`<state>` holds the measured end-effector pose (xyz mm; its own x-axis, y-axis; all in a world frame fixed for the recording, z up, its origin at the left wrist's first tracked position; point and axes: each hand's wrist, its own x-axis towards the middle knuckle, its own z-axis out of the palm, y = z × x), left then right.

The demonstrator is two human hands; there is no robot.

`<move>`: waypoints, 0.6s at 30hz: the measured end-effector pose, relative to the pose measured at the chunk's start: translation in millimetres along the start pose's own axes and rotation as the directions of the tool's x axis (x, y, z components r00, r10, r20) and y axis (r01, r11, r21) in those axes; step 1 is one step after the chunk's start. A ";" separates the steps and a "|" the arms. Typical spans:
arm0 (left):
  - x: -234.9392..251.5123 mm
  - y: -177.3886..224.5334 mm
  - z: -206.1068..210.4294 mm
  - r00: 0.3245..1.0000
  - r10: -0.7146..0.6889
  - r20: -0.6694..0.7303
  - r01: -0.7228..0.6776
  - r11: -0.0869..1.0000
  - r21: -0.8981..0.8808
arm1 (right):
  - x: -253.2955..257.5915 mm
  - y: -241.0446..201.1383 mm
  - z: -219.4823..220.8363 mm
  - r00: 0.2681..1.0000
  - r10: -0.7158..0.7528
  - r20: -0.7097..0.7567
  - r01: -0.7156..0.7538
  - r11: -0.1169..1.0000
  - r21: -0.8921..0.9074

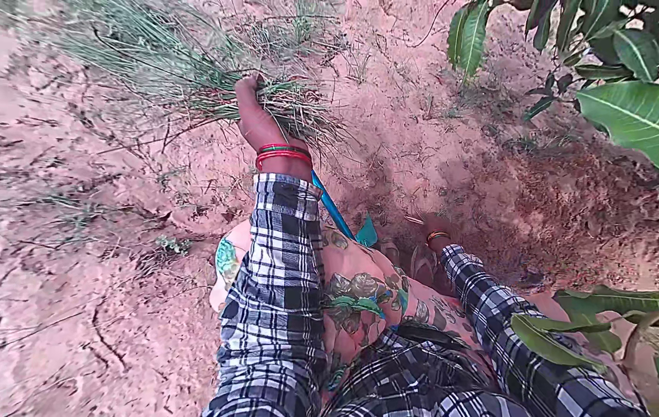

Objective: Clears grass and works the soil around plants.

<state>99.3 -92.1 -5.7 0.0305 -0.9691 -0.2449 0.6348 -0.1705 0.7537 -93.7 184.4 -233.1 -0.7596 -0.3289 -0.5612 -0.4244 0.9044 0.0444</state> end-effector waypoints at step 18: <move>8.2 -36.7 6.2 0.988 -0.140 0.068 0.136 0.989 0.062 | 23.8 -23.7 -15.8 0.986 -0.167 0.000 0.163 0.961 0.222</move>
<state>71.4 -94.9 -31.6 -0.1111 -0.9456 -0.3057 0.5836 -0.3111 0.7501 -109.5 150.8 -234.4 -0.6784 -0.4752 -0.5604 -0.4224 0.8763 -0.2318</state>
